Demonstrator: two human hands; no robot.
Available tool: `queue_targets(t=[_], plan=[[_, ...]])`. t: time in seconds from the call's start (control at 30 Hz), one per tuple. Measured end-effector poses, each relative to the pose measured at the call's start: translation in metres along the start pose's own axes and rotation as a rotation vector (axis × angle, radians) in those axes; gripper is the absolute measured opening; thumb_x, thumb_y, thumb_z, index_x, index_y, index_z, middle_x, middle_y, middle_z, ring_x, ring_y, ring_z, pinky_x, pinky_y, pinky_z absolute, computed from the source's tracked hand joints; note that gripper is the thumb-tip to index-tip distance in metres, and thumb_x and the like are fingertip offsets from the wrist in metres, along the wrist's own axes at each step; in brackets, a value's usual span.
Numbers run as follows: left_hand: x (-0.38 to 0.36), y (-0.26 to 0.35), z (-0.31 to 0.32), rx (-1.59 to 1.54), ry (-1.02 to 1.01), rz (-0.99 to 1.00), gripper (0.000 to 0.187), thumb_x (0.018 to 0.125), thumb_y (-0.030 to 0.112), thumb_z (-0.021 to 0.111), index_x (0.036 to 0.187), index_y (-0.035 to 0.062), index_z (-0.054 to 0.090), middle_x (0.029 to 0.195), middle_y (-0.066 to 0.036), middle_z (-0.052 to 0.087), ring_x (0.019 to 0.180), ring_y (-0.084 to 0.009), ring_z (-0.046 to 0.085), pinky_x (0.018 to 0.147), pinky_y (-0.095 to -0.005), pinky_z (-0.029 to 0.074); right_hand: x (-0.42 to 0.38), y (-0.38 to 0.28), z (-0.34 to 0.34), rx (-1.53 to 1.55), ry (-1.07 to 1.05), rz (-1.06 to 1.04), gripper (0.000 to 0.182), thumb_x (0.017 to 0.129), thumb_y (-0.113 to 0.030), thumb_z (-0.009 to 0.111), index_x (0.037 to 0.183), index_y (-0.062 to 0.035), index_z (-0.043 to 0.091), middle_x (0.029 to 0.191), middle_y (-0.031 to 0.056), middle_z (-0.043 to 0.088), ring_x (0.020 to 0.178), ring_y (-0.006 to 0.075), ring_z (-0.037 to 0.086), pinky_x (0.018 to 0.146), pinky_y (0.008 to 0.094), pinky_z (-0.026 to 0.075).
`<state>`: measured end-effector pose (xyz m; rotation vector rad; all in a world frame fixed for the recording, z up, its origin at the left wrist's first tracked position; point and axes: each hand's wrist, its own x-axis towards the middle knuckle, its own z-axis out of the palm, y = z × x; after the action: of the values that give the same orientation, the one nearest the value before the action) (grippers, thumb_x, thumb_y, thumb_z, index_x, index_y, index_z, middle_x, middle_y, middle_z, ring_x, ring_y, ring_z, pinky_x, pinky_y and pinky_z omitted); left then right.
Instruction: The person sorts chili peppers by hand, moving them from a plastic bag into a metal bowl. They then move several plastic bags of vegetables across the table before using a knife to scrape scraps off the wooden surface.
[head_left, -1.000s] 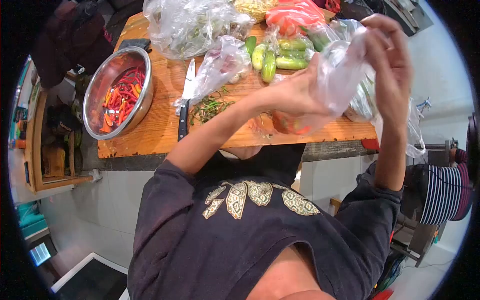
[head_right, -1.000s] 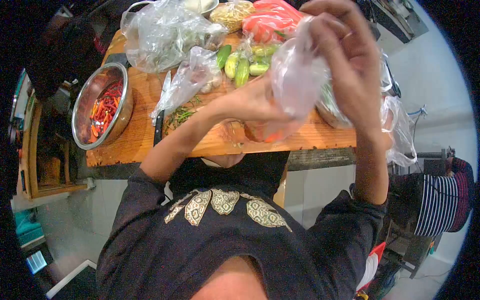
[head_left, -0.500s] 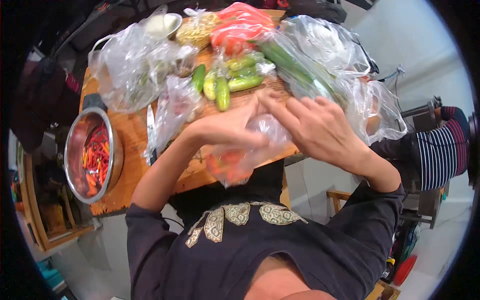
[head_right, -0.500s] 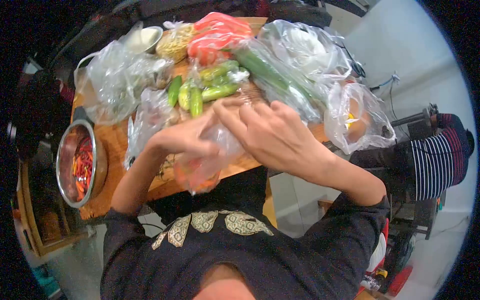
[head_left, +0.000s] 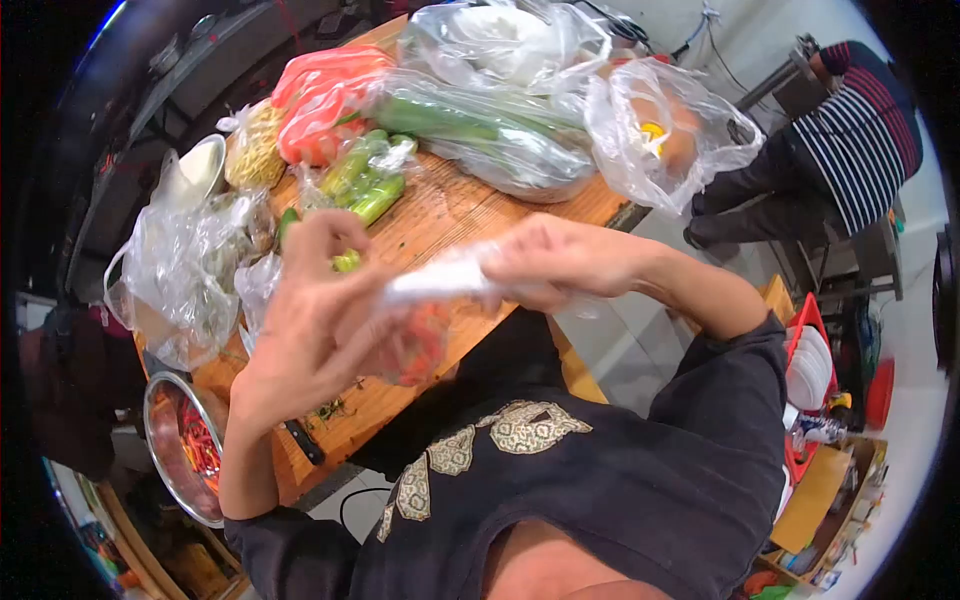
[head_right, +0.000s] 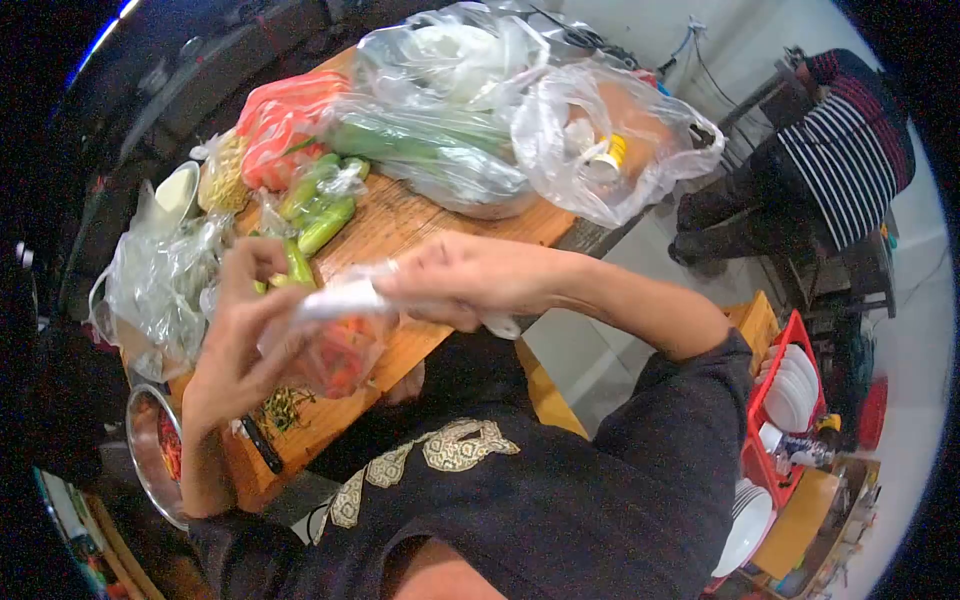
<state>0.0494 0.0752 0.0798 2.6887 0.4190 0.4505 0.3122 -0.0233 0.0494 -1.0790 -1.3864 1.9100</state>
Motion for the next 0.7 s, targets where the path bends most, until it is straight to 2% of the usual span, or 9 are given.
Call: queue_targets(t=[0.07,0.17,0.2,0.23,0.3,0.33,0.53,0.63,0.7], plan=[[0.012,0.005,0.0,0.238,0.193,-0.074,0.024,0.085,0.021,0.073,0.096,0.0015,0.066,0.099,-0.012,0.055,0.088,-0.0251,0.051,0.079,-0.0354,0.043,0.012,0.002,0.003,0.142,0.215,-0.062,0.038,0.102,-0.041,0.049,0.089,-0.0077,0.063,0.06,-0.0057,0.048,0.051,0.0042,0.041,0.047,0.0225,0.034],[0.011,-0.004,0.002,-0.34,0.157,-0.441,0.024,0.094,0.024,0.064,0.091,0.0006,0.065,0.081,-0.005,0.058,0.071,-0.0163,0.052,0.066,-0.0288,0.043,0.017,-0.002,0.01,-0.046,0.244,-0.189,0.034,0.102,-0.033,0.048,0.089,-0.0044,0.062,0.067,-0.0017,0.054,0.061,0.0079,0.052,0.054,0.0253,0.042],[0.009,-0.006,0.006,-0.631,0.008,-0.545,0.043,0.102,0.039,0.05,0.087,0.0011,0.064,0.07,-0.001,0.058,0.063,-0.01,0.054,0.061,-0.0225,0.044,0.018,-0.003,0.013,-0.151,0.205,-0.228,0.032,0.102,-0.03,0.048,0.09,-0.0033,0.062,0.07,-0.0001,0.056,0.065,0.0096,0.055,0.056,0.0267,0.044],[0.001,-0.023,0.014,-0.91,-0.297,-0.608,0.061,0.102,0.055,0.037,0.095,0.0015,0.066,0.08,-0.006,0.065,0.074,-0.0131,0.062,0.068,-0.0264,0.049,0.024,0.004,0.015,-0.291,0.202,-0.371,0.029,0.101,-0.027,0.05,0.09,-0.0027,0.061,0.071,0.0022,0.057,0.067,0.0141,0.057,0.058,0.0293,0.045],[-0.002,-0.031,0.044,-1.434,-0.51,-0.81,0.072,0.1,0.062,0.029,0.115,0.0007,0.063,0.102,-0.012,0.068,0.093,-0.0177,0.065,0.081,-0.0298,0.05,0.038,0.021,0.017,-0.577,0.183,-0.664,0.023,0.098,-0.023,0.053,0.091,-0.0016,0.06,0.072,0.0068,0.058,0.069,0.0231,0.061,0.063,0.0345,0.048],[-0.001,-0.025,0.052,-1.587,-0.425,-0.845,0.071,0.101,0.061,0.03,0.121,-0.0004,0.059,0.11,-0.013,0.066,0.098,-0.0194,0.064,0.085,-0.0316,0.049,0.034,0.018,0.022,-0.71,0.206,-0.652,0.017,0.091,-0.019,0.06,0.09,-0.0015,0.06,0.076,0.0111,0.058,0.072,0.0334,0.06,0.067,0.0393,0.049],[0.016,0.002,0.07,-2.189,0.016,-0.635,0.057,0.103,0.041,0.04,0.136,-0.0058,0.044,0.13,-0.017,0.057,0.117,-0.0276,0.057,0.104,-0.0426,0.042,0.016,0.033,0.062,-1.098,0.356,-0.655,0.02,0.094,-0.022,0.061,0.09,-0.0023,0.059,0.074,0.0052,0.051,0.061,0.0207,0.056,0.053,0.0317,0.045],[0.015,-0.008,0.058,-2.183,0.197,-0.33,0.054,0.103,0.039,0.038,0.133,-0.0051,0.045,0.118,-0.012,0.062,0.118,-0.0284,0.058,0.111,-0.0455,0.036,0.011,0.047,0.067,-0.154,0.324,-0.321,0.03,0.099,-0.027,0.057,0.108,0.002,0.057,0.07,0.0032,0.045,0.059,0.0142,0.054,0.05,0.0304,0.045],[0.01,-0.017,0.052,-1.655,-0.062,-0.325,0.042,0.103,0.032,0.042,0.129,-0.0001,0.048,0.11,-0.008,0.062,0.111,-0.0252,0.059,0.105,-0.0436,0.041,0.011,0.076,0.04,0.562,-0.025,-0.036,0.035,0.101,-0.028,0.054,0.122,0.0001,0.057,0.075,-0.001,0.051,0.063,0.0108,0.054,0.052,0.0286,0.044]])
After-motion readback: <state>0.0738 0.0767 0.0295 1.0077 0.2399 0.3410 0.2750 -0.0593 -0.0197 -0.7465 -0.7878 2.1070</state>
